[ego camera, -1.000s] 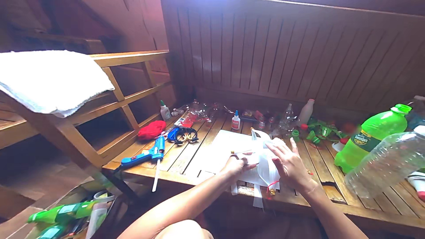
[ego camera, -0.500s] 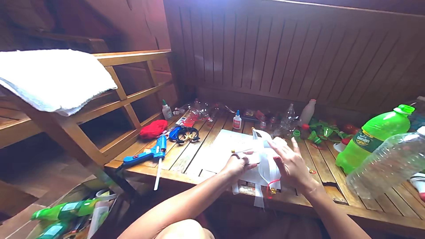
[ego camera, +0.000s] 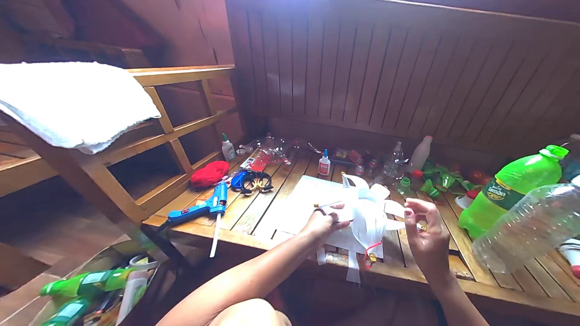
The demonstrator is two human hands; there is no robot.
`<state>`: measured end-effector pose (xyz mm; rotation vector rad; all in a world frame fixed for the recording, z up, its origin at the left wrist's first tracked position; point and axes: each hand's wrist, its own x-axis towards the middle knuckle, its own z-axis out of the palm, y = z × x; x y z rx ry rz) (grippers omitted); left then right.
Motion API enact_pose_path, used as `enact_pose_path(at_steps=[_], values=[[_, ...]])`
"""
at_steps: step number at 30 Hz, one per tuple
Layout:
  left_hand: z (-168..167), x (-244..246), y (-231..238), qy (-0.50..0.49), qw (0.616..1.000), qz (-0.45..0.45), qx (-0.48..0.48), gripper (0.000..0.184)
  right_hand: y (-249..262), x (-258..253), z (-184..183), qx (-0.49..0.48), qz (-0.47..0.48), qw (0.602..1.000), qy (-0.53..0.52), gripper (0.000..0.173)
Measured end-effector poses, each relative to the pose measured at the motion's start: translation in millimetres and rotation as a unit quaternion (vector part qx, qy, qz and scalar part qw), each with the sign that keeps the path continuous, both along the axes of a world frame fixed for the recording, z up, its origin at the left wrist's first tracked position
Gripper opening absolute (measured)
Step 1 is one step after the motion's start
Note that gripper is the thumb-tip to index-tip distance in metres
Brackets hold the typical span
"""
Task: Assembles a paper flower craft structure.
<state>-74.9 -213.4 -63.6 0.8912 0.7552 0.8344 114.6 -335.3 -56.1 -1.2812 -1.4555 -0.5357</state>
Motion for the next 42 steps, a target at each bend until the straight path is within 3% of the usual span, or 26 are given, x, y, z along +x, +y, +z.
enact_pose_path(at_steps=[5, 10, 13, 20, 31, 35, 38, 41, 42], values=[[1, 1, -1, -0.007, 1.000, 0.009, -0.013, 0.031, -19, -11, -30, -0.151, 0.011, 0.985, 0.084, 0.031], [0, 3, -2, -0.036, 0.999, 0.025, -0.020, 0.032, -7, -25, -32, -0.245, 0.048, 0.950, 0.190, 0.061], [1, 3, -2, -0.035, 0.999, 0.026, -0.021, 0.031, 6, -26, -26, -0.247, 0.018, 0.951, 0.186, 0.062], [-1, 4, -4, -0.032, 0.999, 0.011, -0.017, 0.030, 28, -27, -17, -0.260, 0.016, 0.933, 0.249, 0.038], [-1, 11, -9, -0.056, 0.998, 0.015, -0.017, 0.027, 55, -10, -21, -0.272, 0.085, 0.891, 0.352, 0.043], [-1, 9, -7, -0.057, 0.998, -0.011, 0.021, 0.027, 64, -8, -22, -0.245, 0.074, 0.902, 0.347, 0.048], [4, -5, -3, 0.012, 0.991, -0.086, 0.101, 0.034, 65, -3, -14, -0.268, 0.046, 0.905, 0.329, 0.052], [16, -32, 10, 0.118, 0.961, -0.167, 0.187, 0.068, 63, 6, 1, -0.292, 0.020, 0.900, 0.321, 0.052], [23, -42, 15, 0.160, 0.947, -0.170, 0.222, 0.071, 62, 9, 6, -0.300, 0.017, 0.901, 0.314, 0.051]])
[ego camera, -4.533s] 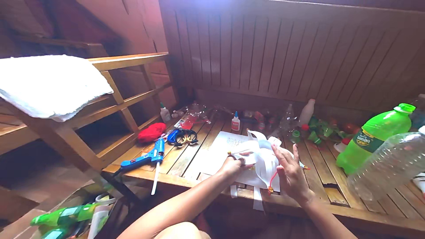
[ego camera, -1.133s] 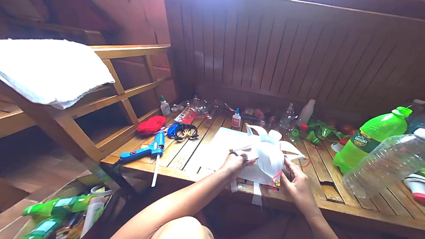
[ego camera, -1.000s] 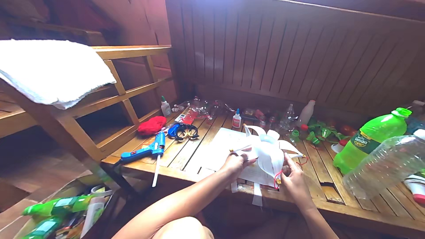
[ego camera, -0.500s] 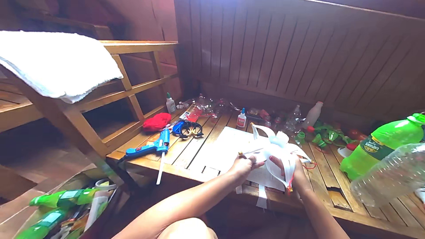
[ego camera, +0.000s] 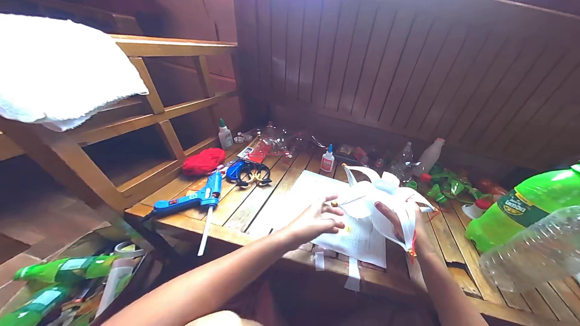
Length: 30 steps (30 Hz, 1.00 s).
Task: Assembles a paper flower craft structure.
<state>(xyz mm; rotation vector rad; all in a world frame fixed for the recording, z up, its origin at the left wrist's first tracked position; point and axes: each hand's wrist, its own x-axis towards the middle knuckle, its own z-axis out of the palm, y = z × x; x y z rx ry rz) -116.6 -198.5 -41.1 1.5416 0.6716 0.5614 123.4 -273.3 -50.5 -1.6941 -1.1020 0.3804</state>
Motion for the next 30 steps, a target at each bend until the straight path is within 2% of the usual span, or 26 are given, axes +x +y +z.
enact_pose_path(at_steps=[2, 4, 5, 8, 11, 14, 19, 23, 30], values=[[13, -18, 15, 0.088, 0.983, 0.002, 0.159, 0.062, -4, 5, 5, -0.003, 0.003, 1.000, -0.024, 0.048], [25, -31, 31, 0.191, 0.923, -0.009, 0.335, 0.061, -6, 8, 7, -0.012, 0.011, 0.998, -0.057, 0.050], [31, -35, 37, 0.242, 0.887, -0.021, 0.393, 0.063, -7, 8, 8, -0.017, 0.014, 0.997, -0.076, 0.051], [52, -29, 38, 0.386, 0.805, -0.072, 0.444, 0.073, -9, 5, 5, -0.017, 0.027, 0.992, -0.125, 0.049], [53, -11, 38, 0.444, 0.762, -0.113, 0.458, 0.076, -5, 3, 5, 0.003, 0.032, 0.987, -0.160, 0.048], [48, 6, 46, 0.476, 0.749, -0.109, 0.448, 0.079, -1, 2, 7, 0.002, 0.041, 0.984, -0.172, 0.047], [42, 17, 60, 0.500, 0.741, -0.103, 0.437, 0.073, 4, 5, 9, -0.008, 0.044, 0.981, -0.191, 0.047], [28, 23, 56, 0.473, 0.762, -0.118, 0.427, 0.078, 8, 8, 4, 0.007, 0.043, 0.979, -0.201, 0.046], [10, 20, 57, 0.452, 0.746, -0.075, 0.484, 0.076, 3, 14, -9, 0.032, 0.036, 0.976, -0.213, 0.039]])
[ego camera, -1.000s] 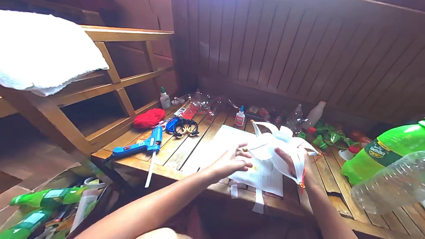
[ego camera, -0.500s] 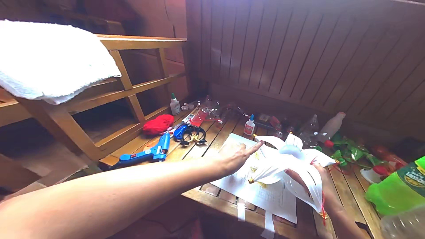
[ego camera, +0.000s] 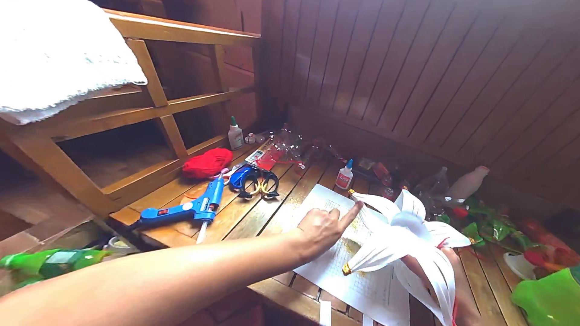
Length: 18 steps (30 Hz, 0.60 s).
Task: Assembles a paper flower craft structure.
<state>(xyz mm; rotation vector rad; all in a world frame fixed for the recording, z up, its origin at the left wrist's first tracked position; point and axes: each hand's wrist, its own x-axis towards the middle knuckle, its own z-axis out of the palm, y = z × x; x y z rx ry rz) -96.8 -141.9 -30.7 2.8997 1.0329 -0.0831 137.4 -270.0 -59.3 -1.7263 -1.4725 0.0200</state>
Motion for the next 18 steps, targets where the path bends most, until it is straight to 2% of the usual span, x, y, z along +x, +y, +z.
enact_pose_path(at_steps=[4, 8, 10, 13, 16, 18], values=[[-6, 4, -9, -0.007, 0.999, -0.025, -0.022, 0.075, -6, -3, -4, 0.025, 0.012, 0.999, -0.039, 0.038], [-8, 0, -4, -0.025, 0.999, -0.028, 0.016, 0.074, -7, 6, -17, 0.056, 0.036, 0.997, -0.035, 0.032], [-13, 0, -4, -0.031, 0.999, -0.034, 0.000, 0.075, -7, 8, -22, 0.084, 0.058, 0.995, 0.007, 0.030], [-16, 2, -9, -0.026, 0.997, -0.057, -0.043, 0.075, -10, 6, -25, 0.093, 0.128, 0.977, 0.142, 0.015], [-8, 2, -11, -0.033, 0.997, -0.060, -0.040, 0.071, -14, 8, -28, 0.100, 0.132, 0.984, 0.067, 0.026], [-7, 1, -10, -0.054, 0.996, -0.064, -0.018, 0.068, -11, 4, -24, 0.106, 0.127, 0.984, 0.064, 0.033]])
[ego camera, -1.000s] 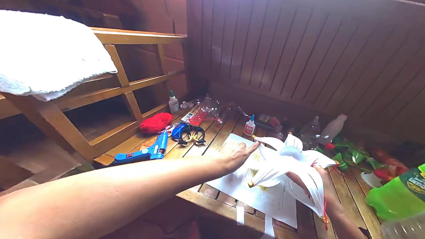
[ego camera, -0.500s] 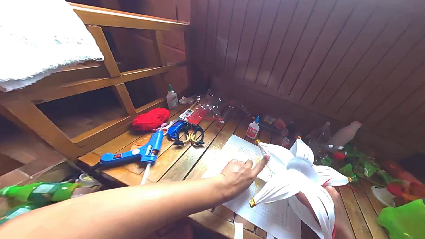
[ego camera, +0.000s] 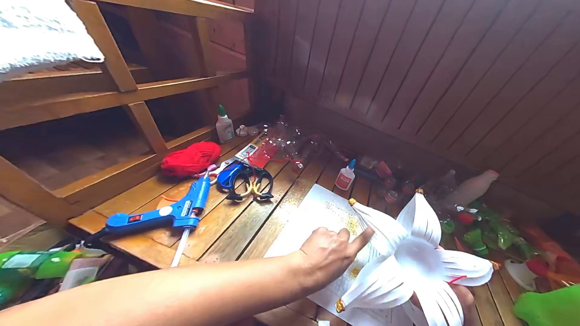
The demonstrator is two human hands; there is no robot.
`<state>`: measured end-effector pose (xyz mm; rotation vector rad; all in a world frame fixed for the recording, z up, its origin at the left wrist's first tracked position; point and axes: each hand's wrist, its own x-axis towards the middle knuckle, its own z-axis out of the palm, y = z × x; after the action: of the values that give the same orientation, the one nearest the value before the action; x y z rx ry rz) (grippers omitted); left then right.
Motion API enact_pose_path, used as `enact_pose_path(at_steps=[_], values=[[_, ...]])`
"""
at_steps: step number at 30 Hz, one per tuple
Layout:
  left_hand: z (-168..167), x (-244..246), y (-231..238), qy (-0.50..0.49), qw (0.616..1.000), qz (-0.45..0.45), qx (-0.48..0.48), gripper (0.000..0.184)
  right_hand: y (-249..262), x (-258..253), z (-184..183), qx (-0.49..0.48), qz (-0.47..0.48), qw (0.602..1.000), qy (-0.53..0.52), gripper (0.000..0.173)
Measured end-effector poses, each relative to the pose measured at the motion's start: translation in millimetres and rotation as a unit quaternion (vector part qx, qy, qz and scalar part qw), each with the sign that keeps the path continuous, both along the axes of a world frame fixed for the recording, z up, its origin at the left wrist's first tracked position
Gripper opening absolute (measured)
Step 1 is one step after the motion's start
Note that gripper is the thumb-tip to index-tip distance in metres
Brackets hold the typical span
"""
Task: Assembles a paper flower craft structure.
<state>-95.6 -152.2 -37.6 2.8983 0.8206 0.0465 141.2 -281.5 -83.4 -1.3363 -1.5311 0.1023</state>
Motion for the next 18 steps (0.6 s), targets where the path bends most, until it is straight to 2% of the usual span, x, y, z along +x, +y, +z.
enact_pose_path(at_steps=[4, 7, 10, 11, 12, 14, 17, 18], values=[[3, 1, -2, 0.013, 0.999, -0.023, -0.047, 0.069, -2, -4, 1, 0.008, -0.019, 0.999, -0.025, 0.033], [8, 1, 2, -0.024, 0.997, -0.031, -0.067, 0.059, -5, -2, 3, 0.019, 0.000, 1.000, -0.023, 0.027], [15, 2, 7, -0.016, 0.995, -0.040, -0.091, 0.053, -5, -1, 1, 0.022, 0.050, 0.998, 0.027, 0.019], [12, 1, 6, -0.040, 0.994, -0.052, -0.086, 0.051, -4, 1, -2, 0.018, 0.081, 0.994, 0.077, 0.017], [4, 1, 5, -0.086, 0.992, -0.065, -0.063, 0.046, -3, 4, -4, -0.004, 0.126, 0.981, 0.149, 0.017], [-15, 3, 4, -0.204, 0.975, -0.082, 0.015, 0.034, -3, 7, -3, -0.020, 0.155, 0.974, 0.166, 0.018], [-30, 6, 7, -0.292, 0.947, -0.108, 0.083, 0.026, -3, 8, -2, 0.008, 0.082, 0.994, 0.073, 0.012], [-33, 7, 9, -0.306, 0.939, -0.120, 0.105, 0.026, -2, 9, -2, 0.013, 0.075, 0.995, 0.070, 0.009]])
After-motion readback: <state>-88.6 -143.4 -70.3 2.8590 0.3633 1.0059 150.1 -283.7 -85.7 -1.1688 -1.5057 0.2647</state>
